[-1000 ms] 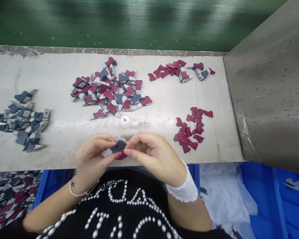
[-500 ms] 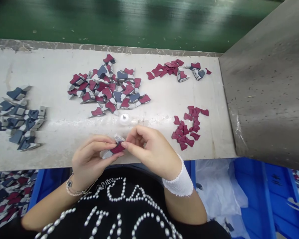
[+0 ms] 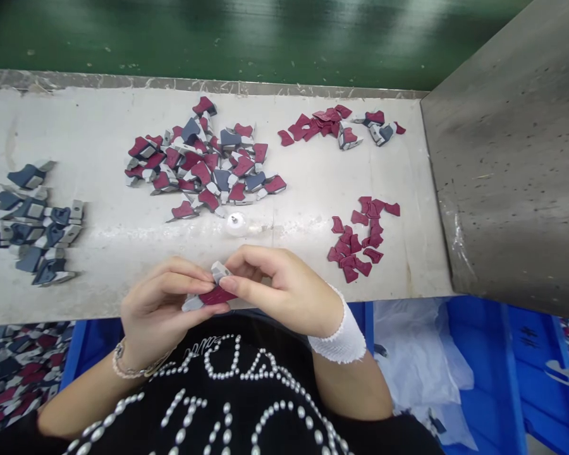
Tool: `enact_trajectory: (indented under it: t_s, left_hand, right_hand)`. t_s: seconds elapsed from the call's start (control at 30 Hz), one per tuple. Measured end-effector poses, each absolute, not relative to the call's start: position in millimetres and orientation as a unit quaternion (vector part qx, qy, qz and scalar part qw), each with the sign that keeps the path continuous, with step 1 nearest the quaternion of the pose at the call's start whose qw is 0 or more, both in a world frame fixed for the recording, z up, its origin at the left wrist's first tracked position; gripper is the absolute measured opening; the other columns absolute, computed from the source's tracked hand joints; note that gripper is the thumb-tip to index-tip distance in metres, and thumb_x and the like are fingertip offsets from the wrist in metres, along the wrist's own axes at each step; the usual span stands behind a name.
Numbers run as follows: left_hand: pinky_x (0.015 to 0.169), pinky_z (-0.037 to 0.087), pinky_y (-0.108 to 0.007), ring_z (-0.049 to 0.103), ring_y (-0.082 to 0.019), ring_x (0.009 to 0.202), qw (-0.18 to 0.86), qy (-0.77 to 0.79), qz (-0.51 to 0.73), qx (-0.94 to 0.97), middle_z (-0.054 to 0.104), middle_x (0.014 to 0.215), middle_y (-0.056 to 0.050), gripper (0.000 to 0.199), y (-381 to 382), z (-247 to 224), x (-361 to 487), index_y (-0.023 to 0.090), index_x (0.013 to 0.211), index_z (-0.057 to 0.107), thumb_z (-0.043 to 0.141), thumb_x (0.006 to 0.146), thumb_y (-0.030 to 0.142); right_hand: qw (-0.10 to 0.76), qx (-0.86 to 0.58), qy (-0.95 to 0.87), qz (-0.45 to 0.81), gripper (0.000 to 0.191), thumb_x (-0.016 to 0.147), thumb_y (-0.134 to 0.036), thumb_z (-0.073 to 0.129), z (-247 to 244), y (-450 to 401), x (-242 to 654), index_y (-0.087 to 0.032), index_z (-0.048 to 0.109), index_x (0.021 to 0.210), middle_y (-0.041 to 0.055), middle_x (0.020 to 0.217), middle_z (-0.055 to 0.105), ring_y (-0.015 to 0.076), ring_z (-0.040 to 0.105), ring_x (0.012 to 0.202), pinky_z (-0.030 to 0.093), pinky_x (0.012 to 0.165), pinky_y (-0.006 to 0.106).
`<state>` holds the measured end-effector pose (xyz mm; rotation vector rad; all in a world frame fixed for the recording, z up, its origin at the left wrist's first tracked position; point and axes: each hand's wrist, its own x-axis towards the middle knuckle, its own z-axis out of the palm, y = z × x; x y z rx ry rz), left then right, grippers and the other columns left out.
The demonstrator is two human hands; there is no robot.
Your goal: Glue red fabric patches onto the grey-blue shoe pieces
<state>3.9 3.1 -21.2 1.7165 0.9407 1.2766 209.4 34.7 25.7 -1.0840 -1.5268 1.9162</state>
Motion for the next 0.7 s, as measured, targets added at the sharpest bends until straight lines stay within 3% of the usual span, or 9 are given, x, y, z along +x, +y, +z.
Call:
enact_trajectory:
  t_s: [0.27,0.53,0.7]
  left_hand:
    - [0.073,0.061,-0.020,0.068,-0.010,0.083,0.372,0.391,0.493,0.683,0.069,0.093,-0.001,0.035,-1.7,-21.3,4.9,0.016,0.096,0.070,0.086,0.067,0.005]
    - [0.075,0.062,-0.023,0.068,-0.012,0.083,0.417,0.386,0.497,0.656,0.070,0.093,0.000,0.039,0.1,-16.1,3.6,0.017,0.095,0.070,0.089,0.063,0.006]
    - [0.073,0.062,-0.023,0.068,-0.012,0.080,0.428,0.375,0.489,0.662,0.070,0.092,0.000,0.039,-0.1,-14.9,1.7,0.017,0.095,0.070,0.090,0.062,0.010]
  right_hand:
    - [0.213,-0.467,-0.674,0.531,0.017,0.100,-0.020,0.047,33.7,23.8,196.1,-0.016,0.057,0.087,-0.0025,0.073,0.054,0.0123,0.049,0.067,0.039,0.063,0.029]
    - [0.214,-0.425,-0.670,0.569,0.013,0.104,-0.021,0.047,40.9,23.3,208.4,-0.020,0.058,0.110,-0.0028,0.092,0.064,0.0114,0.060,0.085,0.046,0.077,0.024]
    - [0.201,-0.426,-0.686,0.555,0.012,0.102,-0.019,0.048,45.5,23.3,208.7,-0.017,0.059,0.107,-0.0039,0.083,0.061,0.0092,0.056,0.072,0.044,0.067,0.024]
